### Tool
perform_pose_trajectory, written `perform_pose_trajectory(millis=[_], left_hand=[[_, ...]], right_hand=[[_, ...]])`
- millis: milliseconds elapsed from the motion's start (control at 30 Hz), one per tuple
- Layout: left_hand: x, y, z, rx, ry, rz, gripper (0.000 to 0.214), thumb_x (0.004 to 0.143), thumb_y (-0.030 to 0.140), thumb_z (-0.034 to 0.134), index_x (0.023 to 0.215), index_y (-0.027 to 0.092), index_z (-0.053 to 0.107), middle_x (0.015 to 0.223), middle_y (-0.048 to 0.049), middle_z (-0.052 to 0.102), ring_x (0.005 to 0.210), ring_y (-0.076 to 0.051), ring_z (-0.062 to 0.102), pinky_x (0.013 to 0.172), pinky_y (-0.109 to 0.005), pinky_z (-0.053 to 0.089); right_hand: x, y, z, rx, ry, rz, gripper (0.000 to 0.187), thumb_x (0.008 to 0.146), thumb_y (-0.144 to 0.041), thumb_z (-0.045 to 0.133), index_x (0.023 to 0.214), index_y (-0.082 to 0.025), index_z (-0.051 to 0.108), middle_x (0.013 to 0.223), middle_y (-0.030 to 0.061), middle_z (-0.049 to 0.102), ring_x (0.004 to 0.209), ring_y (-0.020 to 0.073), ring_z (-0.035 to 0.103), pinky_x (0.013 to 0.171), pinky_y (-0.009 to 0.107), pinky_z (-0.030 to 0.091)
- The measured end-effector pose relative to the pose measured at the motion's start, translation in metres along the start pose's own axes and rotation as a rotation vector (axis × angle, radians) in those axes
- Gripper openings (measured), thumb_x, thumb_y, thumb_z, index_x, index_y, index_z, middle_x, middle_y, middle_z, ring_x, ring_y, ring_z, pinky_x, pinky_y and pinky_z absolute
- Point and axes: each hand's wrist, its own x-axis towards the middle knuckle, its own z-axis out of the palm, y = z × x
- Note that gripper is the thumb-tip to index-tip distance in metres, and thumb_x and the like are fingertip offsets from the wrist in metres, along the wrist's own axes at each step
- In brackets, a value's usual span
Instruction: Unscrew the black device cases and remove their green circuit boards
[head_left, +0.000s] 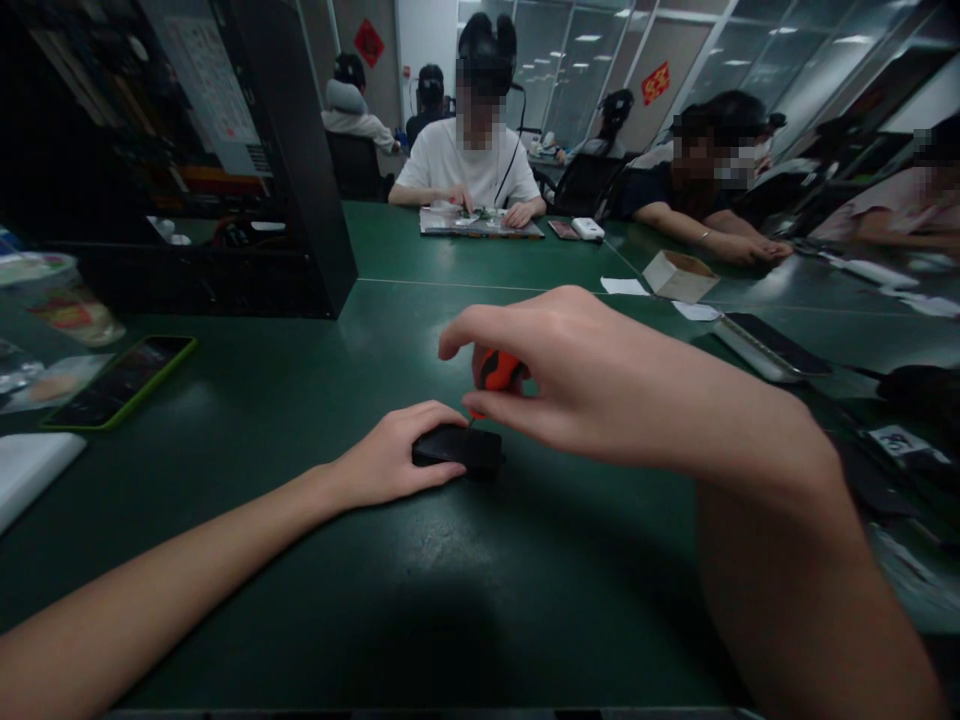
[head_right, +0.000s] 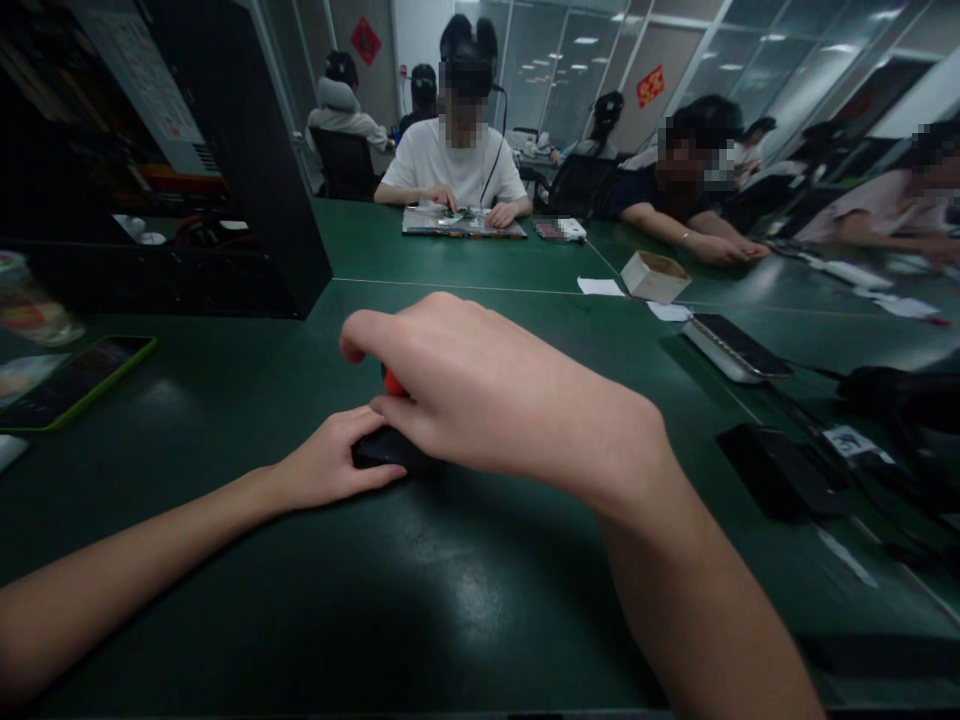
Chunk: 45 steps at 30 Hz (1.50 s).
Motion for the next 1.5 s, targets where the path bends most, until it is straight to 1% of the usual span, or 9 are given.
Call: perform_pose_trajectory(millis=[200,367,600,833,933,1100,1300,1400,1500], left_hand=[[0.0,0.0,0.001,-0.029,0.006,0.001,0.038,0.09,0.038,0.074,0.122,0.02,0.065,0.111,-0.0068,0.071,0.103,-0.026,0.068,0.09,-0.036,0.054],[0.0,-0.001,0.001,-0.021,0.001,-0.007,0.038,0.092,0.042,0.071,0.122,0.02,0.066,0.105,-0.0067,0.071,0.094,-0.024,0.069,0.084,-0.035,0.055],[-0.001,-0.003,0.003,-0.055,0.002,0.013,0.034,0.095,0.039,0.067,0.123,0.019,0.064,0.114,-0.0089,0.071,0.104,-0.026,0.068,0.09,-0.037,0.055],[-0.001,-0.004,0.003,-0.061,0.005,0.023,0.038,0.093,0.04,0.071,0.124,0.018,0.064,0.115,-0.0084,0.071,0.103,-0.025,0.068,0.091,-0.036,0.054],[-0.001,-0.003,0.002,-0.08,-0.003,0.017,0.039,0.09,0.039,0.075,0.122,0.018,0.065,0.114,-0.008,0.071,0.102,-0.025,0.068,0.091,-0.036,0.054],[-0.001,-0.002,0.002,-0.092,0.002,0.005,0.038,0.089,0.038,0.076,0.119,0.019,0.065,0.114,-0.0076,0.07,0.106,-0.026,0.067,0.094,-0.036,0.052],[-0.001,-0.003,0.003,-0.086,0.006,0.016,0.038,0.089,0.037,0.077,0.12,0.019,0.064,0.117,-0.0076,0.07,0.109,-0.026,0.066,0.098,-0.037,0.051],[-0.001,-0.004,0.003,-0.074,-0.005,0.005,0.038,0.09,0.039,0.075,0.121,0.019,0.064,0.118,-0.0082,0.07,0.108,-0.027,0.066,0.098,-0.038,0.051],[-0.002,-0.004,0.003,-0.058,-0.016,0.0,0.042,0.091,0.04,0.073,0.126,0.02,0.063,0.12,-0.009,0.069,0.109,-0.027,0.066,0.098,-0.038,0.051]], right_hand=[[0.002,-0.006,0.003,0.034,-0.019,-0.062,0.027,0.091,-0.017,0.059,0.117,-0.017,0.065,0.095,0.0049,0.072,0.082,0.0173,0.064,0.069,0.027,0.038],[0.005,-0.006,0.006,0.034,-0.026,-0.057,0.025,0.091,-0.016,0.058,0.116,-0.016,0.065,0.094,0.0053,0.072,0.077,0.016,0.062,0.066,0.026,0.036],[0.007,-0.004,0.011,0.025,-0.029,-0.062,0.021,0.092,-0.018,0.061,0.112,-0.016,0.066,0.091,0.0053,0.072,0.074,0.0155,0.062,0.064,0.025,0.036],[0.006,-0.004,0.013,-0.074,-0.01,0.021,0.021,0.098,-0.036,0.06,0.103,-0.017,0.069,0.08,0.0046,0.071,0.066,0.0152,0.06,0.06,0.026,0.033],[0.007,-0.006,0.013,-0.09,-0.018,0.033,0.017,0.097,-0.028,0.059,0.107,-0.017,0.069,0.082,0.0047,0.072,0.067,0.0153,0.061,0.061,0.026,0.033],[0.004,-0.007,0.013,-0.016,-0.031,-0.041,0.024,0.093,-0.017,0.058,0.115,-0.017,0.066,0.091,0.0051,0.073,0.072,0.0154,0.062,0.063,0.026,0.034],[0.003,-0.01,0.009,0.049,-0.108,-0.106,0.015,0.091,-0.014,0.059,0.103,-0.018,0.067,0.092,0.0045,0.071,0.08,0.0162,0.062,0.064,0.026,0.036],[0.004,-0.008,0.012,-0.016,-0.083,-0.021,0.012,0.095,-0.025,0.061,0.102,-0.018,0.067,0.086,0.0044,0.07,0.075,0.0167,0.062,0.062,0.026,0.035],[0.005,-0.002,0.017,-0.135,-0.016,0.129,0.024,0.096,-0.039,0.062,0.106,-0.018,0.069,0.081,0.0053,0.07,0.07,0.0183,0.063,0.061,0.028,0.035]])
